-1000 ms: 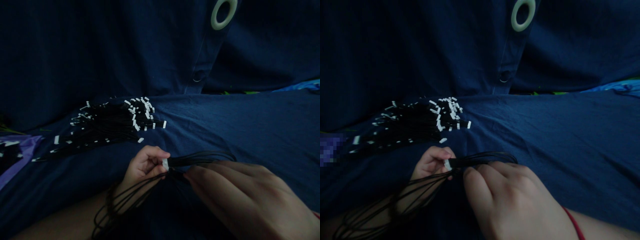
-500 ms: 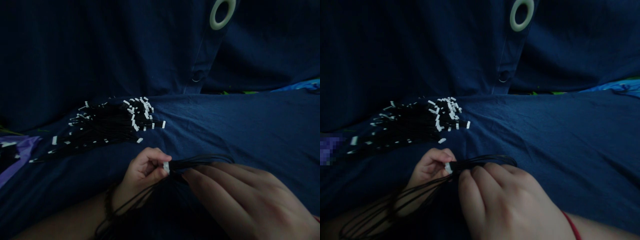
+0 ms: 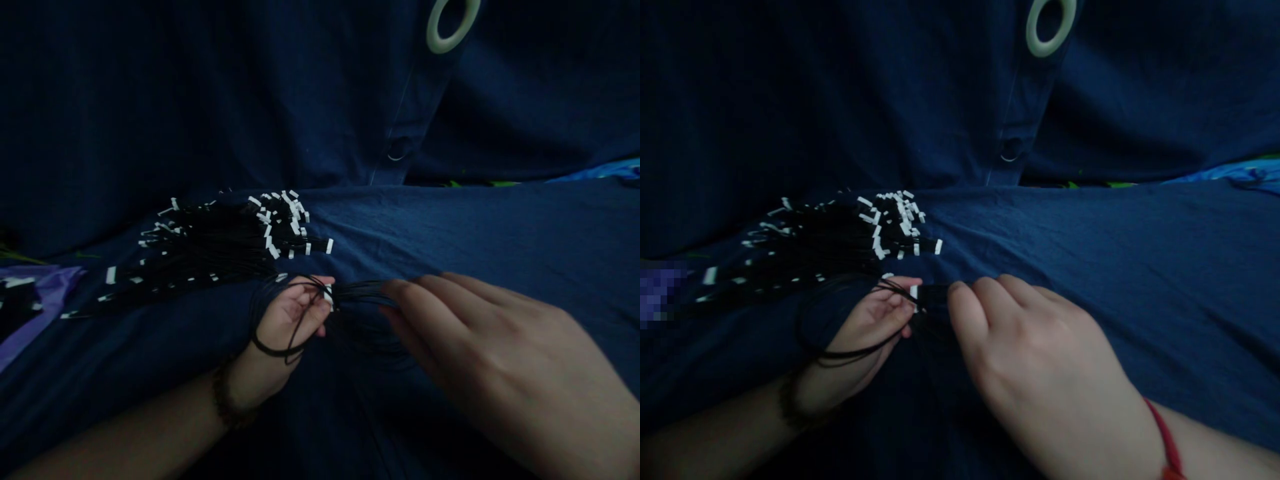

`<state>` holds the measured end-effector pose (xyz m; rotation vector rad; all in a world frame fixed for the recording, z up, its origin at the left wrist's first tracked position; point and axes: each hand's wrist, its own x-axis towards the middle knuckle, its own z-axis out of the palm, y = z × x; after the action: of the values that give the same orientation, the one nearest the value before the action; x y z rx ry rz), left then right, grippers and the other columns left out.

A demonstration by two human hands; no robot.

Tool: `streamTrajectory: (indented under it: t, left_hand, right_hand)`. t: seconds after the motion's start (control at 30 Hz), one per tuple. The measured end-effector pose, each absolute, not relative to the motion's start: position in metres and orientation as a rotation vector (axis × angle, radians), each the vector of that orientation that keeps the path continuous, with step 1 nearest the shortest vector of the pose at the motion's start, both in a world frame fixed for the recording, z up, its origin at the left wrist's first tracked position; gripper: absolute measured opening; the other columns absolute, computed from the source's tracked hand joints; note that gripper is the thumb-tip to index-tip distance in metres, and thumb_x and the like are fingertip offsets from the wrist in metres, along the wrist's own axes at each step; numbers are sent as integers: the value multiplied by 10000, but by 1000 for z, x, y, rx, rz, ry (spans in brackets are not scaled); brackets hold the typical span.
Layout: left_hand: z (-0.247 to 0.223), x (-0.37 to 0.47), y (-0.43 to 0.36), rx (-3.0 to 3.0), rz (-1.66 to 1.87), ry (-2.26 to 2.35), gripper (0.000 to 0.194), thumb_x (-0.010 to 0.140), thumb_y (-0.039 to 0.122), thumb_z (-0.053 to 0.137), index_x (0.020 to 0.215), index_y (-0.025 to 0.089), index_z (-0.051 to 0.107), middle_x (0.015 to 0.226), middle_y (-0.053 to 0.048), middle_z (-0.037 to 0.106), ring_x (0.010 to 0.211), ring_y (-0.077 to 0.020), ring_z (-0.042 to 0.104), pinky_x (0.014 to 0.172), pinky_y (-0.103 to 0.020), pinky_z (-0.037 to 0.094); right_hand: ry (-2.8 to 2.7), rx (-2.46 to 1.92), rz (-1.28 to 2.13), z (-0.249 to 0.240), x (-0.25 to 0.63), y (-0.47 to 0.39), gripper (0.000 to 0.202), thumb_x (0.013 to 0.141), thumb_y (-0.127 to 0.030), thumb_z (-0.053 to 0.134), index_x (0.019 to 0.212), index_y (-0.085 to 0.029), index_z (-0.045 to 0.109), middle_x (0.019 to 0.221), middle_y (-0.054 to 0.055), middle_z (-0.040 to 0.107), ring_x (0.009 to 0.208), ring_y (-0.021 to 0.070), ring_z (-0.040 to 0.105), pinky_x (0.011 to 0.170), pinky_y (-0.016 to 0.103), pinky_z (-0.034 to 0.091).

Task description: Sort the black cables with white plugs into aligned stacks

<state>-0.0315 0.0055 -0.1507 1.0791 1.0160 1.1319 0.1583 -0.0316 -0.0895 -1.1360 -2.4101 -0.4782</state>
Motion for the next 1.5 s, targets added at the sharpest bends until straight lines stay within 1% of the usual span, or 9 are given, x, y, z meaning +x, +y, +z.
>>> streamTrajectory:
  t: [0.07,0.2,0.37,0.53,0.97,1.1,1.23,1.4,1.5]
  left_hand:
    - [-153,-31,9,1010,1151,1024,254,738,192,672,987,173,625,704,33,521,549,-42,456,488,-139,386]
    - [-154,-30,12,912,1179,1039,317,711,209,697,1007,155,597,699,40,505,532,-33,445,471,-135,368]
    - [-149,-29,9,967,1173,1004,275,699,196,703,953,153,607,657,40,519,512,-35,449,466,-139,367]
    - [-147,-27,9,966,1189,981,289,674,191,718,934,155,597,649,46,526,511,-37,450,462,-137,373]
    - [-150,-29,9,965,1162,936,296,681,188,728,948,150,605,658,34,517,516,-39,449,463,-142,376]
    - [-152,-30,10,883,1141,934,310,677,200,738,955,149,612,712,18,528,541,-40,453,458,-139,370]
    - [-152,-31,11,832,1120,932,295,690,209,735,954,152,618,740,7,537,561,-45,464,465,-141,368]
    - [-153,-32,11,810,1133,935,285,697,194,730,957,157,620,752,7,532,583,-46,462,479,-137,366]
    - [-152,-32,11,818,1155,947,273,703,191,724,954,157,622,759,11,526,578,-40,452,478,-134,364]
  right_hand:
    - [-2446,-1154,-368,-91,158,-36,107,770,-116,510,719,-193,563,607,10,560,464,178,512,433,290,350]
    - [-2680,-1342,173,-105,149,-40,160,732,-100,544,620,-209,579,511,-24,573,369,136,497,381,275,271]
    - [-2531,-1408,600,-118,140,-28,162,844,-224,501,832,-183,657,727,23,677,600,144,627,529,242,417]
    - [-2402,-1361,689,-122,140,-23,159,842,-228,531,924,-195,664,788,10,679,607,117,600,549,218,409]
    - [-2312,-1368,804,-113,142,-18,168,786,-125,477,749,-166,636,600,-13,591,477,85,489,454,197,327]
    - [-2077,-1306,1251,-97,156,-9,183,770,-112,452,847,-153,613,634,-1,616,537,103,565,501,197,434]
    - [-1664,-1048,1734,-80,175,4,209,815,-111,408,802,-139,614,632,26,615,508,97,575,475,198,468]
    - [-1379,-990,1638,-78,198,26,214,829,-160,466,781,-160,674,624,-24,617,543,60,554,496,164,416]
    - [-1313,-1041,1417,-81,209,38,381,908,-223,307,831,-160,675,704,-39,646,638,68,573,560,242,407]
